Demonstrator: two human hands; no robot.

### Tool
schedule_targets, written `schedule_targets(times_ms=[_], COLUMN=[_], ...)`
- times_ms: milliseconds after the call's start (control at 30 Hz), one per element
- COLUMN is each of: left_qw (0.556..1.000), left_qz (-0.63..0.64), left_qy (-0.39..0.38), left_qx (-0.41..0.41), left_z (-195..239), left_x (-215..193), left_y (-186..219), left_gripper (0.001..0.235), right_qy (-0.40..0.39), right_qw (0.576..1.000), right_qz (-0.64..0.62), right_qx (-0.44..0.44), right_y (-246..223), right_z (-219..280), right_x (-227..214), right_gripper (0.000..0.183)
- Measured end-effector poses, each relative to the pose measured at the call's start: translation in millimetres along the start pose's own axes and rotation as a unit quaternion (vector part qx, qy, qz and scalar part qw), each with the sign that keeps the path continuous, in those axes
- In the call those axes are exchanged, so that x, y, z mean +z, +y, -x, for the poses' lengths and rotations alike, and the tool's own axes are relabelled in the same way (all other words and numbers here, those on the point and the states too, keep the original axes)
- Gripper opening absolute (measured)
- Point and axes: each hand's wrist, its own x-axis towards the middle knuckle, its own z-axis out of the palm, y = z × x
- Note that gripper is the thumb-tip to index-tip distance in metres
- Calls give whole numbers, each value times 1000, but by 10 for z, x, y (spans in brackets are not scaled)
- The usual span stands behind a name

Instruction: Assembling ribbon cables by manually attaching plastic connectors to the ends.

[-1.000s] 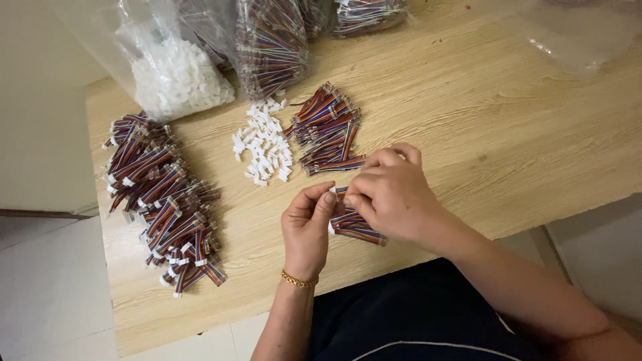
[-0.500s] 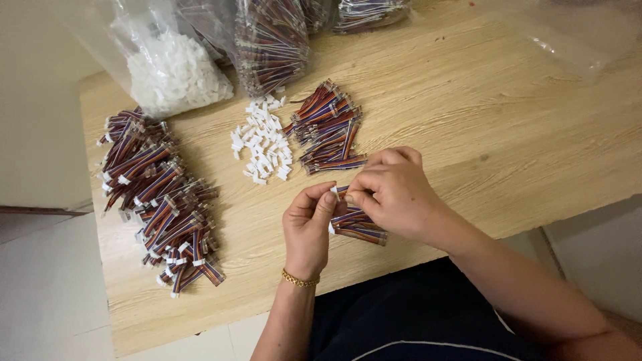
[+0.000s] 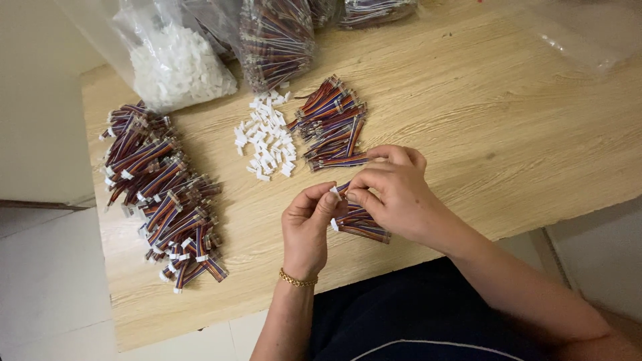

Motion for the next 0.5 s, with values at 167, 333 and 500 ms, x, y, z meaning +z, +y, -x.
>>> schedule_targets(times_ms=[167, 333, 500], left_qw=[999, 995, 993], left_qz=[-30, -79, -89], left_qy=[-9, -10, -19], left_qx=[33, 61, 76], left_z=[14, 40, 1], left_x=[35, 93, 101], left_y=[69, 117, 109], left_gripper=[20, 19, 19], right_qy=[28, 72, 85], right_qw=[999, 995, 992], right_qz=[-21, 56, 50], right_qx=[-10, -47, -73], right_y=[-3, -35, -10], right_z=[27, 48, 51], right_x=[28, -3, 10], right_gripper=[8, 11, 12])
